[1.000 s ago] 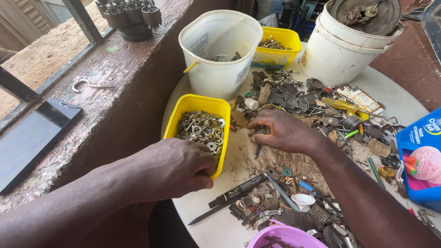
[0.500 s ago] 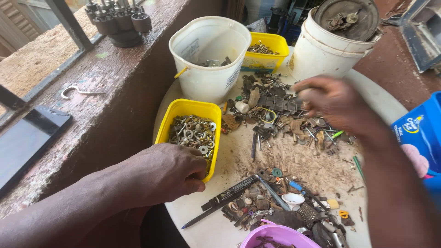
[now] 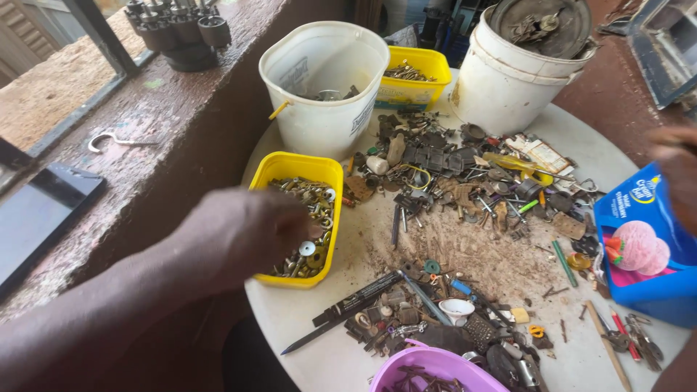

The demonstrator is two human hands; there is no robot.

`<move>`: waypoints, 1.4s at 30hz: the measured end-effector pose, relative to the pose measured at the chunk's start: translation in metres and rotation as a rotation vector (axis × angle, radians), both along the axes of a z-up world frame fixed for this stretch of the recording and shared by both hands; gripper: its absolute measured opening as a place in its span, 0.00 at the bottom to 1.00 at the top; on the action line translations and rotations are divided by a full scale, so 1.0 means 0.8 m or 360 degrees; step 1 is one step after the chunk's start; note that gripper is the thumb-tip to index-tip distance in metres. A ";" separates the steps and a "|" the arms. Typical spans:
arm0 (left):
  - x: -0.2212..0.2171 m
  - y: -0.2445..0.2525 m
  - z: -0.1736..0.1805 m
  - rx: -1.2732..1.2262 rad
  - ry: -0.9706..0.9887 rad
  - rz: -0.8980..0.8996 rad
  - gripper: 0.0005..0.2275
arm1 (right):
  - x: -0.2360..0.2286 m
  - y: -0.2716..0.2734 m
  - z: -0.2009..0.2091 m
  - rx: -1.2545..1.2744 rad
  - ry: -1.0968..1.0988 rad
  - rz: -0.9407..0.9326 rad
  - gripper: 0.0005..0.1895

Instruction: The person sorts a large pile of mixed metal hardware on a table, picking up items by hand and placing them into different colored plastic containers. The person moves parts from the central pile into yellow, blue, and purple bins.

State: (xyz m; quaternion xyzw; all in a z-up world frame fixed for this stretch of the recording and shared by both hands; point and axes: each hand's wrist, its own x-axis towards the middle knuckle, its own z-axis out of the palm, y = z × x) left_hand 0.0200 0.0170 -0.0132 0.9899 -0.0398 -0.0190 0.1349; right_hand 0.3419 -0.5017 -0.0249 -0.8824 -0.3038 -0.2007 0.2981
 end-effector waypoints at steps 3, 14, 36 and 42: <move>0.008 0.019 0.006 0.0082 -0.0144 0.0450 0.06 | -0.138 0.165 0.045 -0.0020 0.0246 0.0214 0.15; 0.030 0.086 -0.052 -0.0240 -0.0265 0.0658 0.14 | -0.201 0.375 0.060 -0.0168 0.1013 0.0901 0.20; 0.032 0.074 -0.032 -0.0281 -0.0184 0.0640 0.20 | -0.138 0.305 0.000 -0.0631 0.0815 0.0352 0.19; 0.030 0.074 -0.031 -0.0271 -0.0138 0.0611 0.22 | -0.112 0.313 -0.052 -0.0611 0.0517 0.0430 0.16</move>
